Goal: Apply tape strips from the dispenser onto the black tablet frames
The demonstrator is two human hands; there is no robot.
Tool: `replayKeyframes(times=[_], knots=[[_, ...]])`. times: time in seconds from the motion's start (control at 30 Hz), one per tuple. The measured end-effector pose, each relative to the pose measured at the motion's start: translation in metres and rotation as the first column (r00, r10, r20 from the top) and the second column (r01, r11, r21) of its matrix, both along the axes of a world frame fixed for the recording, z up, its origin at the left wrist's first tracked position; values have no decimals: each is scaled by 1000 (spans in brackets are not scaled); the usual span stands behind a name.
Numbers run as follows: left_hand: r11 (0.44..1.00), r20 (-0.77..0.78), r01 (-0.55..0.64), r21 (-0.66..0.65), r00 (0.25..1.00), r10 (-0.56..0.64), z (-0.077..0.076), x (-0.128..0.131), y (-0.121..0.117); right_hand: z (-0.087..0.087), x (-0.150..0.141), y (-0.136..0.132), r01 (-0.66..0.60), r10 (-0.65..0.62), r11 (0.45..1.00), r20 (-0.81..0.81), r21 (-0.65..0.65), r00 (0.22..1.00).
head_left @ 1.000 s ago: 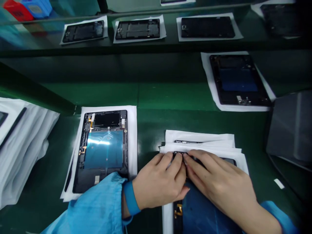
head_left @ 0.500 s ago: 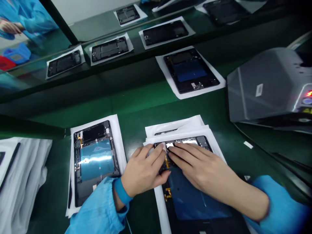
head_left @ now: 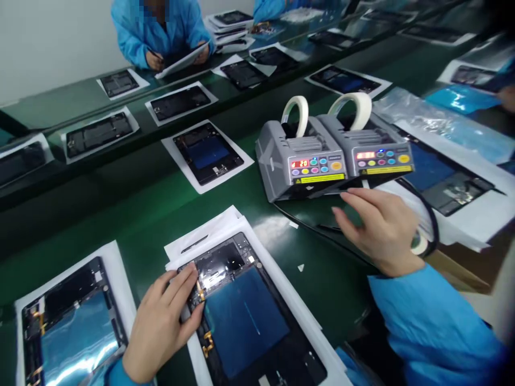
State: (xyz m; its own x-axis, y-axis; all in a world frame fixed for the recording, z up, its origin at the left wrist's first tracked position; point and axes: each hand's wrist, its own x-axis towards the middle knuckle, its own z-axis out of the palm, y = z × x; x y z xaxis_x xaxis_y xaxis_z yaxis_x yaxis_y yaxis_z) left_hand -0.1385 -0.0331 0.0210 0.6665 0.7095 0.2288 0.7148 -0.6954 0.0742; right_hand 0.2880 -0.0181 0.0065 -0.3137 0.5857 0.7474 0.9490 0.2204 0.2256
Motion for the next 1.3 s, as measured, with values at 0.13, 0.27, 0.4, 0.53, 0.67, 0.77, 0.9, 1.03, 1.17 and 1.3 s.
replayKeyframes(times=[0.13,0.27,0.4,0.53,0.67,0.77,0.9,1.03,1.17,1.3], knots=[[1000,-21,-2,29,1000,2,6,3,-3,-7,-6,19,-67,65,997,-32,-45,997],[999,-36,-22,23,999,23,8,6,-5,-10,-13,25,-110,98,986,-99,-124,990],[999,-4,-37,16,999,37,6,7,-5,-11,-15,24,-156,140,980,-130,-123,982],[1000,9,-24,12,1000,24,6,8,-3,-13,-16,26,-126,92,981,-219,-149,971],[1000,7,-24,-1,1000,24,4,6,-2,-15,-15,30,-61,29,988,-213,-145,977],[1000,10,-18,-12,1000,18,2,5,-2,-16,-12,35,-75,61,994,-171,-75,983],[1000,4,-1,-21,1000,1,-1,3,-2,-17,-8,39,-27,21,998,-96,-64,995],[999,-64,-27,-18,998,26,6,7,-8,-10,-10,32,6,-14,995,-90,-96,996],[995,-145,-93,25,985,95,26,28,-17,2,-38,15,-153,104,959,-207,-239,973],[996,-29,-31,-79,999,29,32,64,-9,7,-80,7,-527,443,767,-293,-365,848]])
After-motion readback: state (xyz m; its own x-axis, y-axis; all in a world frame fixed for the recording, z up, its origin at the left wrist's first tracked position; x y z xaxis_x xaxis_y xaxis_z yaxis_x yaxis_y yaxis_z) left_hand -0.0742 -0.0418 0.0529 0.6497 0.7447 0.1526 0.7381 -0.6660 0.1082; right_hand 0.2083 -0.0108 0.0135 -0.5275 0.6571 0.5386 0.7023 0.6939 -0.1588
